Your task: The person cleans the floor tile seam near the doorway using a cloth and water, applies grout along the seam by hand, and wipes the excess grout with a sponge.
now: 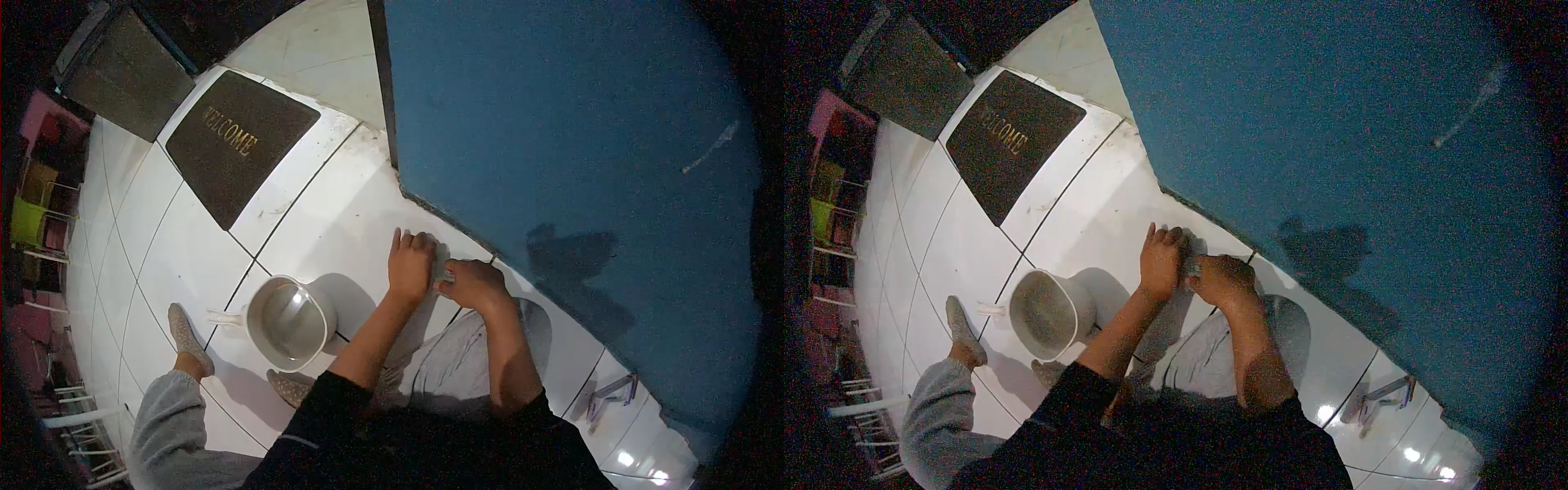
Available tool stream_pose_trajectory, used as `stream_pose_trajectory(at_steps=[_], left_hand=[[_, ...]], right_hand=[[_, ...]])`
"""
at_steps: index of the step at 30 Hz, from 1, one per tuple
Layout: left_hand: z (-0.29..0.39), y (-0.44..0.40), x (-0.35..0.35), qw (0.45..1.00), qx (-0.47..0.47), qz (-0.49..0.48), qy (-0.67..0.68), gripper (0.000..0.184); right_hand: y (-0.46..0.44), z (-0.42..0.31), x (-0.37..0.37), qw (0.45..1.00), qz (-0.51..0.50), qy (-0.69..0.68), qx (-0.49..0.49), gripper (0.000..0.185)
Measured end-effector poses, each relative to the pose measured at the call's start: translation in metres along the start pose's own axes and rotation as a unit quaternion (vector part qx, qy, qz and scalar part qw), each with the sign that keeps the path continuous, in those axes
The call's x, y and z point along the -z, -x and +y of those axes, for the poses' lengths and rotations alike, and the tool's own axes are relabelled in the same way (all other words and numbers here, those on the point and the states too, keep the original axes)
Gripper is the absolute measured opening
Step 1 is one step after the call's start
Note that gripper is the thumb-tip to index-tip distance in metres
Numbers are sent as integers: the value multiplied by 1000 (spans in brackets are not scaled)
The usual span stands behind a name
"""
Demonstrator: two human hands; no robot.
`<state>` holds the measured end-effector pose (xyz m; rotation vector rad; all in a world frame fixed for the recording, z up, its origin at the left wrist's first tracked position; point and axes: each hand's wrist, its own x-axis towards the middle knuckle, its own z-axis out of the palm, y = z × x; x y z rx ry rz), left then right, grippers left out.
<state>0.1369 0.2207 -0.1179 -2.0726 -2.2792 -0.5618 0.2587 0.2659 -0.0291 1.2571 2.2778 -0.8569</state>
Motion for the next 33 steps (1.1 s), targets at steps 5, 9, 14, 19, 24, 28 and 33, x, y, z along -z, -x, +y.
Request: stream_pose_trajectory(at_steps=[5,9,14,19,24,28,33], left_hand=[[-7,-31,-3,998,11,-57,-30,19],[-9,-45,-9,1000,6,-12,0,19],[-5,2,-8,998,-13,55,15,21],[-9,-34,-3,1000,14,-18,21,19],[-5,-29,0,997,14,-69,-20,17],[-1,1,5,998,20,39,53,18],[-13,-39,-3,999,34,-31,11,22]], right_hand=[[-3,-2,-1,1000,-6,3,4,44],[-2,5,-5,1000,3,5,-5,45],[-2,-3,-1,1000,8,-4,7,44],[-5,-1,-5,1000,10,8,17,43],[-2,3,-9,1000,28,1,7,43],[-8,-2,-7,1000,2,5,14,43],[-9,0,-7,1000,-20,12,-3,42]])
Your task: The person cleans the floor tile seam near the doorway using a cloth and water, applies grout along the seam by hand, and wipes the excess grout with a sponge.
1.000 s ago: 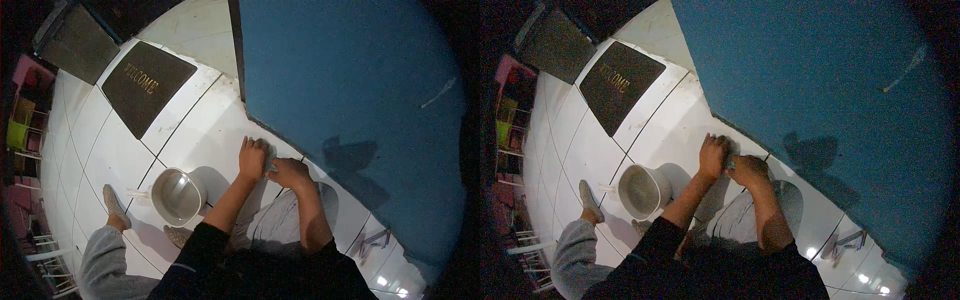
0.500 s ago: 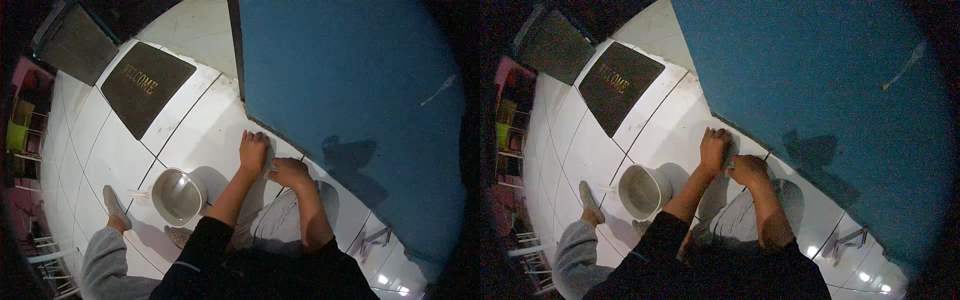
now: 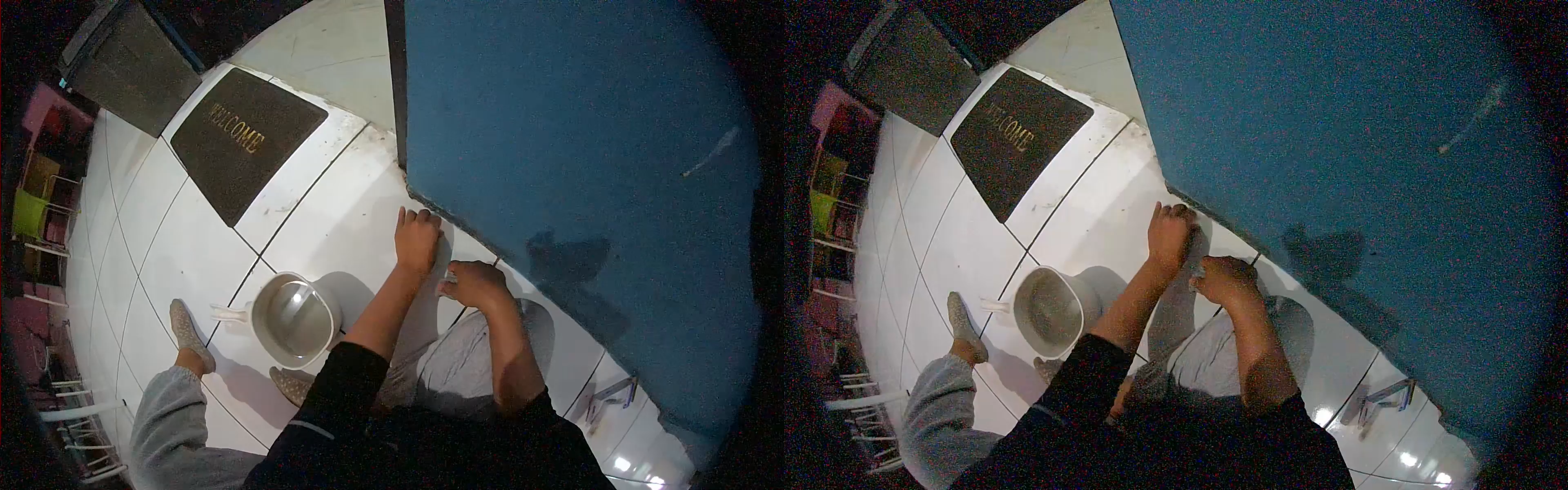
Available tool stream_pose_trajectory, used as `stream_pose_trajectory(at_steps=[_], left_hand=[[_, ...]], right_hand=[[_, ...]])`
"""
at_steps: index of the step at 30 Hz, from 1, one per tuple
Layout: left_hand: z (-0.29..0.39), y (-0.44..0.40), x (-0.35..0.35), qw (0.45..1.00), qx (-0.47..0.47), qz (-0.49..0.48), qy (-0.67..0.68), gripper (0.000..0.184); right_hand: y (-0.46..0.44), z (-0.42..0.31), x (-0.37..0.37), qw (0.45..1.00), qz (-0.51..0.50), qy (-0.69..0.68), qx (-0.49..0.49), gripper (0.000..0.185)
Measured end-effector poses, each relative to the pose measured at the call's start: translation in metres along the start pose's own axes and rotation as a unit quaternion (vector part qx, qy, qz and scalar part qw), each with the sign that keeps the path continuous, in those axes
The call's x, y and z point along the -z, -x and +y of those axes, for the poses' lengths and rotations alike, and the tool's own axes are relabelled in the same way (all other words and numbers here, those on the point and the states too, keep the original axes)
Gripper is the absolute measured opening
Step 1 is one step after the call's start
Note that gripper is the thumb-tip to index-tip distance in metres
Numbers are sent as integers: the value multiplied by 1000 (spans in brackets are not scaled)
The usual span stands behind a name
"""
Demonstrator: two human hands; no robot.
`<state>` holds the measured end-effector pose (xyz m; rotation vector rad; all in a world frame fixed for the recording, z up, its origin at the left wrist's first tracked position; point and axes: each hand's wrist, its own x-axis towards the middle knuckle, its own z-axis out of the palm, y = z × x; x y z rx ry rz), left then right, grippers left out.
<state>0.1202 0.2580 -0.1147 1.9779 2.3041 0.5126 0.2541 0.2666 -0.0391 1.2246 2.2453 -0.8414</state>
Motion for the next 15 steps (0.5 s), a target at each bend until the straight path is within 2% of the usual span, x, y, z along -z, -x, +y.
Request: stream_pose_trajectory(at_steps=[1,6,10,12,13,15], left_hand=[[1,-4,-3,1000,4,8,-5,17],[5,41,8,999,-32,17,-7,25],[4,58,2,999,-8,39,0,30],[6,58,10,1000,10,-15,0,24],[7,61,19,1000,24,-5,-5,24],[9,76,41,992,60,-56,99,27]], right_hand=[[2,2,0,1000,2,1,-3,42],[1,2,-4,999,37,1,11,43],[0,-9,10,1000,-16,-3,20,46],[-5,-5,5,1000,-7,6,25,46],[-7,0,1,1000,-2,6,22,47],[-7,4,-2,999,-2,3,41,46]])
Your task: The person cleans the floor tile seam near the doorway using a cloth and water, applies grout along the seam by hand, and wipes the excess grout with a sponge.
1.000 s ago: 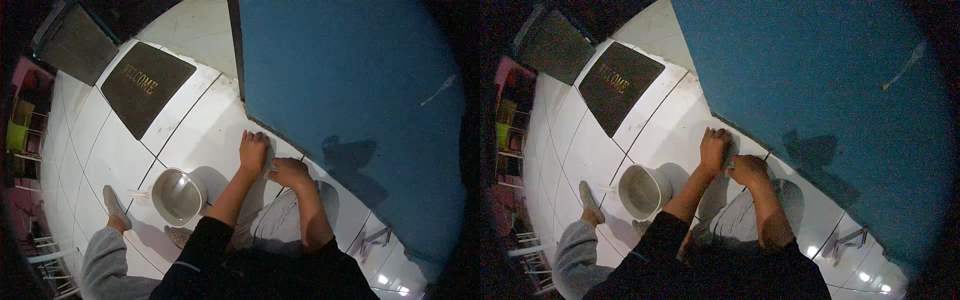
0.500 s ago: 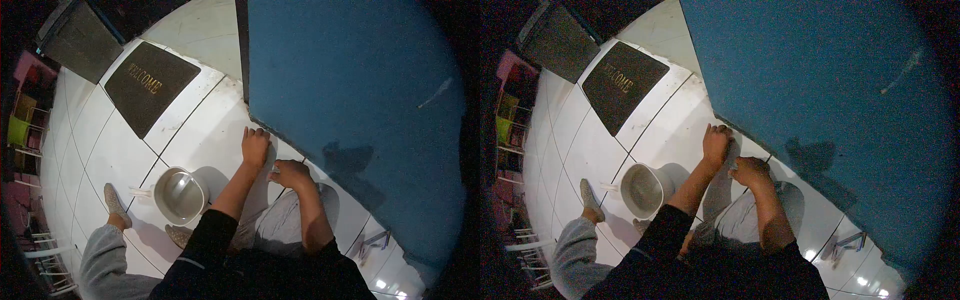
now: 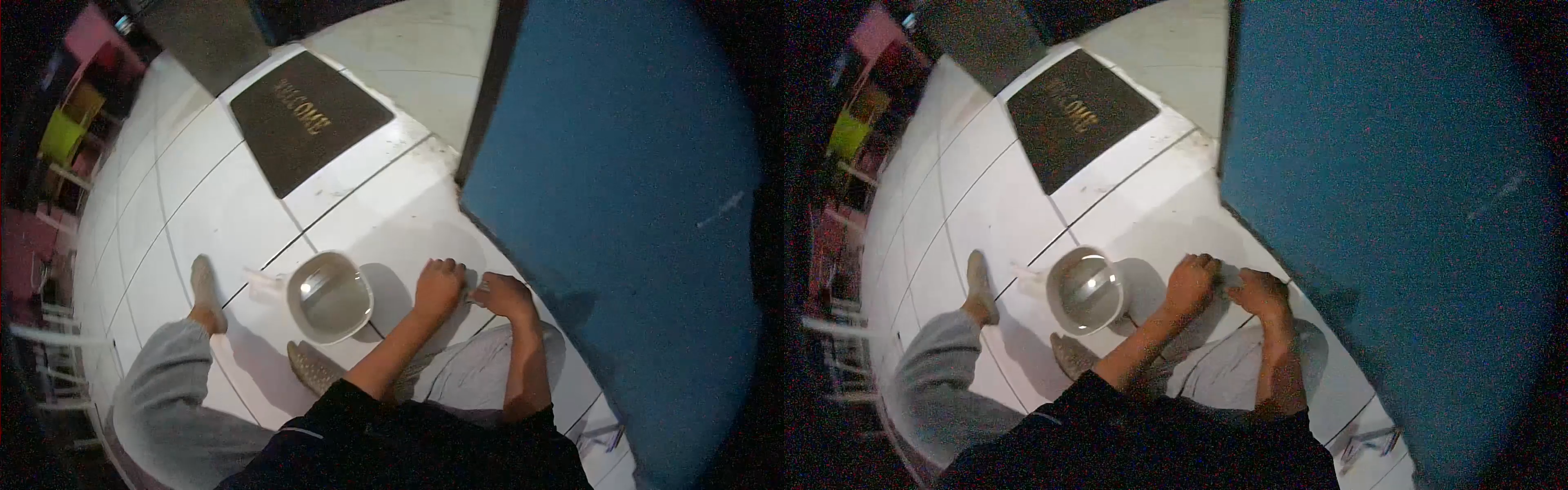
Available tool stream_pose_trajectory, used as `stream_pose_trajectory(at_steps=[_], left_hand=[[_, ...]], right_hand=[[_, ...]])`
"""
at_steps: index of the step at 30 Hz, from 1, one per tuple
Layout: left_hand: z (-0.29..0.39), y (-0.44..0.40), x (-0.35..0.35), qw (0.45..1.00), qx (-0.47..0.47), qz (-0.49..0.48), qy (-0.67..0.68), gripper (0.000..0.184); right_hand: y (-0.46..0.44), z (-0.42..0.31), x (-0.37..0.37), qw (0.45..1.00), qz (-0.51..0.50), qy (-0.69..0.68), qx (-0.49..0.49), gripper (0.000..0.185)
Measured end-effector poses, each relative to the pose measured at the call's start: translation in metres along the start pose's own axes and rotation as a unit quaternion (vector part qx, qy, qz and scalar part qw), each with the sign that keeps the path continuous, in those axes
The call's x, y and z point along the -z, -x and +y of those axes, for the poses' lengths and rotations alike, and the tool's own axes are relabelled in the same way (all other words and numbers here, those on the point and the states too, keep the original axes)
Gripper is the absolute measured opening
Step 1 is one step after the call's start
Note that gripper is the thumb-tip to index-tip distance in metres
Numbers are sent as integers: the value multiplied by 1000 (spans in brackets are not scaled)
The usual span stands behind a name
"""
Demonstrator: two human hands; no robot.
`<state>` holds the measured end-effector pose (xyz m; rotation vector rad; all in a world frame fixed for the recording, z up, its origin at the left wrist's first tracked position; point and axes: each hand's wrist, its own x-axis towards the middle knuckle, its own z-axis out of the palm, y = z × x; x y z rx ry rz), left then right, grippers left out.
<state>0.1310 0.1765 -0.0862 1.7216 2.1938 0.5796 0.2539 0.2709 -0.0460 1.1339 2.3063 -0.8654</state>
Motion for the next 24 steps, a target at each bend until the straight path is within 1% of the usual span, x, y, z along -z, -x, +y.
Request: stream_pose_trajectory(at_steps=[1,2,3,4,6,7,8,9,10,11,13,14,16,17,19,20,22,23,24], left_hand=[[4,11,13,1000,15,11,-5,27],[8,24,25,999,19,32,27,27],[11,33,43,996,23,57,58,28],[9,41,66,995,40,75,48,28],[6,61,112,982,87,146,85,27],[1,68,135,979,111,163,59,26],[-5,72,159,974,129,180,48,26],[-11,78,182,964,144,218,49,26],[-17,85,203,952,158,255,50,26],[-22,94,220,946,175,269,40,26],[-31,111,246,929,158,334,33,26],[-35,121,256,926,152,344,40,26],[-33,143,276,926,181,328,43,27],[-35,152,284,921,194,336,35,27],[-39,168,294,924,234,298,38,27],[-43,173,297,922,239,303,35,27],[-50,182,304,911,273,307,38,27],[-53,185,305,904,283,319,31,28],[-54,187,307,903,284,322,29,28]], right_hand=[[1,-1,0,999,32,-12,-12,46],[2,-3,0,997,63,-25,-23,45],[5,-5,2,994,103,-46,-7,44],[7,-11,5,988,141,-68,14,42],[2,-27,2,950,298,-73,58,38],[2,-44,4,950,292,-71,83,38],[5,-62,11,929,334,-103,122,38],[9,-81,15,904,372,-137,160,37],[13,-101,20,903,362,-136,184,37],[17,-122,24,899,336,-174,220,38],[16,-158,27,883,286,-223,298,41],[19,-177,26,872,248,-279,317,39],[41,-219,27,878,205,-295,318,37],[43,-234,21,876,192,-293,331,37],[47,-257,12,855,162,-297,394,36],[47,-265,10,853,157,-295,400,36],[49,-281,6,860,145,-186,453,34],[50,-285,6,858,144,-185,457,34],[51,-287,5,843,154,-184,481,34]])
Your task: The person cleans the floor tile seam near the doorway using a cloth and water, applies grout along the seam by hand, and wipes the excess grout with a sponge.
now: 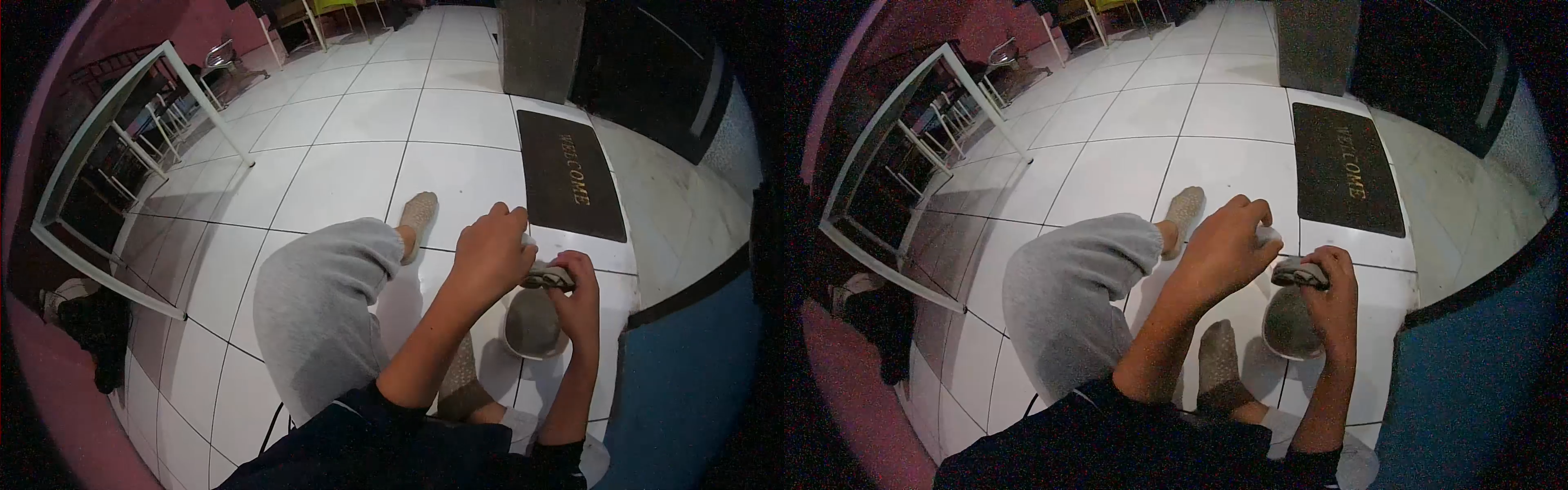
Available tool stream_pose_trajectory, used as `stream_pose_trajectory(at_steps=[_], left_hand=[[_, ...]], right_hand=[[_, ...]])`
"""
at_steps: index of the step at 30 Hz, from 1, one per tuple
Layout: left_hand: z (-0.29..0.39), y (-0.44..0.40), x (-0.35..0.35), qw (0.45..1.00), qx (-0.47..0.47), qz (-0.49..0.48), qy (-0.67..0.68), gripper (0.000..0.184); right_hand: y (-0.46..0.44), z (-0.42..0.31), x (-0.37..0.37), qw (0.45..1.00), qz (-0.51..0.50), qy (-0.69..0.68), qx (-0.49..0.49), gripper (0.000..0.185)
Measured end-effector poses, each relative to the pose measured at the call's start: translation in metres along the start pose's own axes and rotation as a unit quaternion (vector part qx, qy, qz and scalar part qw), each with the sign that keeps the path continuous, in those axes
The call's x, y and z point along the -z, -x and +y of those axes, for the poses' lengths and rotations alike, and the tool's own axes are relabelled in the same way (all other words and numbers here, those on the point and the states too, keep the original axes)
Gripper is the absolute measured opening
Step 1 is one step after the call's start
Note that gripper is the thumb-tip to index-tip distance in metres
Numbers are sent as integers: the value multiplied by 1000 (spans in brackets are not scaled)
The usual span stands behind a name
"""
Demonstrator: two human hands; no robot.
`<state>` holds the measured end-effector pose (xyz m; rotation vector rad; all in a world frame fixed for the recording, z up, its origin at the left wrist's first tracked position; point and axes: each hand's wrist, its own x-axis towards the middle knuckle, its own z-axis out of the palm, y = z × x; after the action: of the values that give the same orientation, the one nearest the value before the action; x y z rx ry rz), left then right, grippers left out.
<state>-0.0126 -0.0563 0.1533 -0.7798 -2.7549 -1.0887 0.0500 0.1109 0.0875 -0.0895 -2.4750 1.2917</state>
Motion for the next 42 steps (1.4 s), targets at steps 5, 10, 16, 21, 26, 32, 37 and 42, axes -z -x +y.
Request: stream_pose_trajectory(at_steps=[5,10,16,21,26,32,37,42], left_hand=[[-7,-2,1,1000,21,12,-13,28],[-5,-1,-4,1000,16,0,-19,25],[-3,0,-6,998,-17,-17,-50,22],[-4,1,-14,997,-41,-6,-62,23],[-1,-1,-24,998,-38,-32,-36,25],[6,-2,-34,998,-33,-57,-14,25],[12,-4,-42,997,-35,-74,-8,27],[17,-2,-55,992,-88,-88,4,35]], right_hand=[[2,-2,5,994,12,-97,-54,40],[8,-3,21,985,37,-138,-101,45],[13,0,29,976,83,-182,-85,40],[19,19,37,977,78,-182,-76,25],[36,55,60,973,69,-183,-120,18],[62,86,81,953,186,-133,-200,33],[85,115,87,963,164,-116,-182,36],[117,144,94,963,138,-102,-206,39]])
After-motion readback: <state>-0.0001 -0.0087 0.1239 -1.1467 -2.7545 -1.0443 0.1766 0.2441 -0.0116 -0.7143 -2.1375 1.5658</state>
